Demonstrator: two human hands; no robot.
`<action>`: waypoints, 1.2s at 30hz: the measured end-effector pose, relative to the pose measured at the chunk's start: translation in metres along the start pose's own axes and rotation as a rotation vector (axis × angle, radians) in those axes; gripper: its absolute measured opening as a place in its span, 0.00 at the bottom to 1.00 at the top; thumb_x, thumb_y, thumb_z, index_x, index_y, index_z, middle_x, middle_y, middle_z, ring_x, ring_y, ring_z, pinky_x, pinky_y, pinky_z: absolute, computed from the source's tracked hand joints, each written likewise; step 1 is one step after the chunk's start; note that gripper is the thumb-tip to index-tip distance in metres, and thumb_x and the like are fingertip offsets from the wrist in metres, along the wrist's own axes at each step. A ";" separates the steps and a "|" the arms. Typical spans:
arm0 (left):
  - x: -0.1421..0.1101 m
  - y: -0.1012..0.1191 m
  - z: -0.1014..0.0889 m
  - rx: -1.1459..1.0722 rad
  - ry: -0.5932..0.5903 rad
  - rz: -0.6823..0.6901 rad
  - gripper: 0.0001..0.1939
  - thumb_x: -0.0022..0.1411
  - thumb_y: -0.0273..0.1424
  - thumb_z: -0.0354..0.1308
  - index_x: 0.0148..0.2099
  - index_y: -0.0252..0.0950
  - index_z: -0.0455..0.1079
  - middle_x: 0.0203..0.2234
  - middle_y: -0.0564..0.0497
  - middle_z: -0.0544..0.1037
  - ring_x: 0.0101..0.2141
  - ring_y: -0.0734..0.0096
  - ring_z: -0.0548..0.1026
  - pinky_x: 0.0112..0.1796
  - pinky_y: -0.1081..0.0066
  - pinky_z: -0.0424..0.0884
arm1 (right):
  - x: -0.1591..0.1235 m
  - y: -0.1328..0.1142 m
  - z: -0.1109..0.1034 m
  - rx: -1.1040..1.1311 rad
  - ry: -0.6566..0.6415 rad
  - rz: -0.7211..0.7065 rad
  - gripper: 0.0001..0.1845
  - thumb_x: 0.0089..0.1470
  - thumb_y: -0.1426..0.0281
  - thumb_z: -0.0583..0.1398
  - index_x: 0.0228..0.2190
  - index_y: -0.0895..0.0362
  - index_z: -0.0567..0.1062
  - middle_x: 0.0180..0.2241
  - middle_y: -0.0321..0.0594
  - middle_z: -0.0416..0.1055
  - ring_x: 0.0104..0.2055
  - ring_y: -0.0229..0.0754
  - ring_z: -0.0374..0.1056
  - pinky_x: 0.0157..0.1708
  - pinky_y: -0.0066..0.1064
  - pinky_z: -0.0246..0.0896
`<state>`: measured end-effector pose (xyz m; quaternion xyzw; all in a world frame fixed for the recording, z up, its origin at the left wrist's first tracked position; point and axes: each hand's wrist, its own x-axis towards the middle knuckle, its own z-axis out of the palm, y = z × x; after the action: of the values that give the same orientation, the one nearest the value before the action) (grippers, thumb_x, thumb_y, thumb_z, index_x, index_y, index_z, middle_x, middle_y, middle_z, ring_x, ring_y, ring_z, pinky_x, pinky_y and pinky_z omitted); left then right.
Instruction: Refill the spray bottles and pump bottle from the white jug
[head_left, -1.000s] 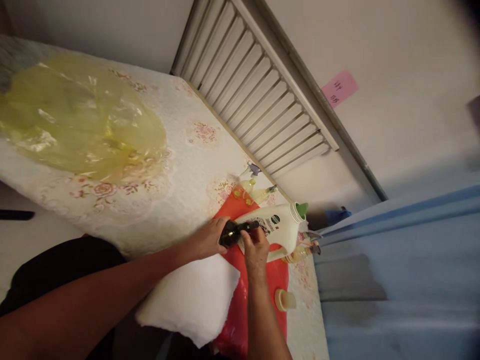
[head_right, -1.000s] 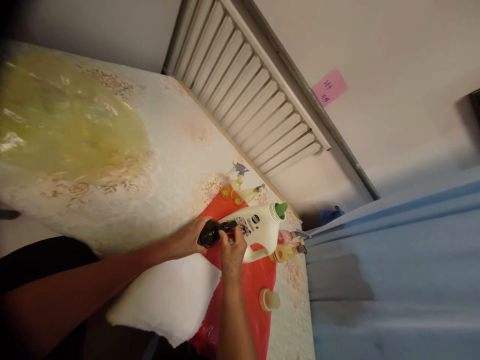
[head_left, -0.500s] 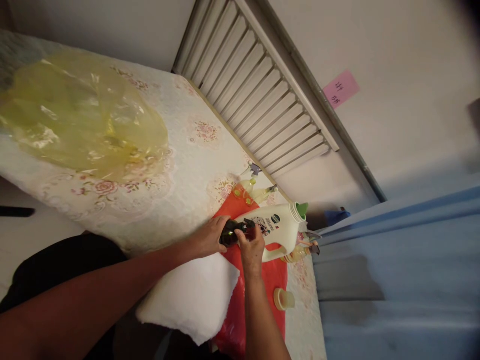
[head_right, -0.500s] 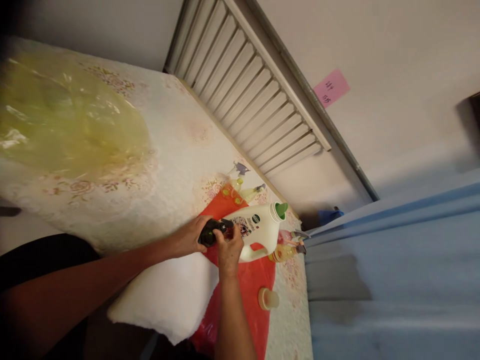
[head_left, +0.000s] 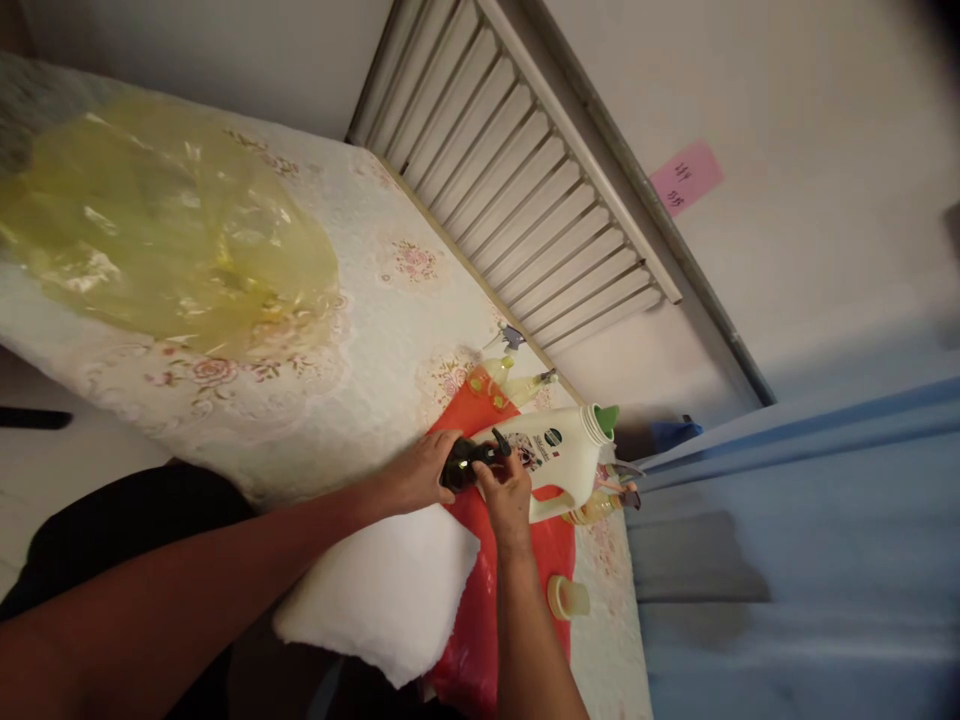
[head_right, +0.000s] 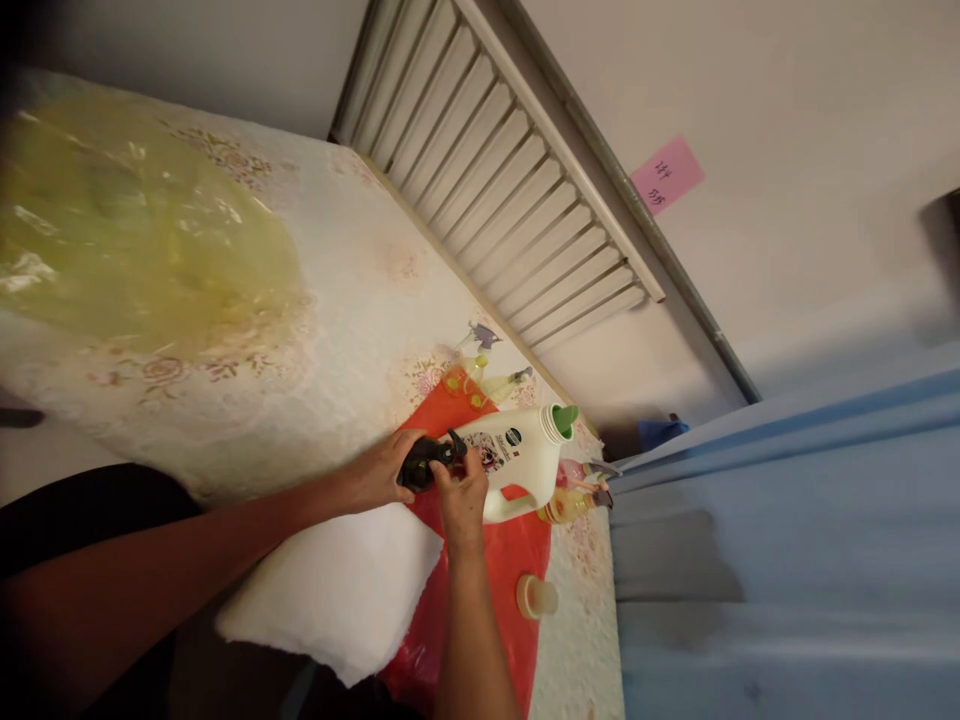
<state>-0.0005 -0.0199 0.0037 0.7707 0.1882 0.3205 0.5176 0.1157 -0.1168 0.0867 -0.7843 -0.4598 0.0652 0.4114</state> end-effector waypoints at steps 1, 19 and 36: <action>0.000 0.001 0.000 0.018 -0.006 -0.001 0.41 0.40 0.22 0.67 0.58 0.39 0.61 0.51 0.44 0.72 0.52 0.49 0.70 0.52 0.54 0.68 | 0.001 0.000 0.002 -0.039 0.037 0.034 0.16 0.45 0.63 0.64 0.36 0.56 0.78 0.34 0.39 0.78 0.34 0.44 0.72 0.39 0.35 0.69; 0.000 0.004 -0.003 0.064 -0.021 0.009 0.39 0.41 0.23 0.66 0.57 0.37 0.60 0.49 0.43 0.72 0.50 0.49 0.71 0.49 0.55 0.69 | -0.009 0.013 0.010 -0.034 0.044 -0.013 0.21 0.52 0.61 0.61 0.47 0.55 0.75 0.43 0.43 0.78 0.45 0.47 0.72 0.45 0.36 0.68; 0.002 -0.026 0.017 0.098 0.052 0.084 0.48 0.47 0.28 0.69 0.67 0.35 0.52 0.57 0.36 0.69 0.57 0.45 0.68 0.57 0.49 0.66 | -0.025 0.021 0.032 -0.057 0.028 0.072 0.34 0.36 0.69 0.71 0.49 0.58 0.73 0.48 0.47 0.76 0.50 0.52 0.72 0.51 0.42 0.68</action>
<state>0.0136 -0.0199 -0.0236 0.7937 0.1846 0.3521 0.4605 0.1008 -0.1225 0.0440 -0.8127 -0.4269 0.0558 0.3926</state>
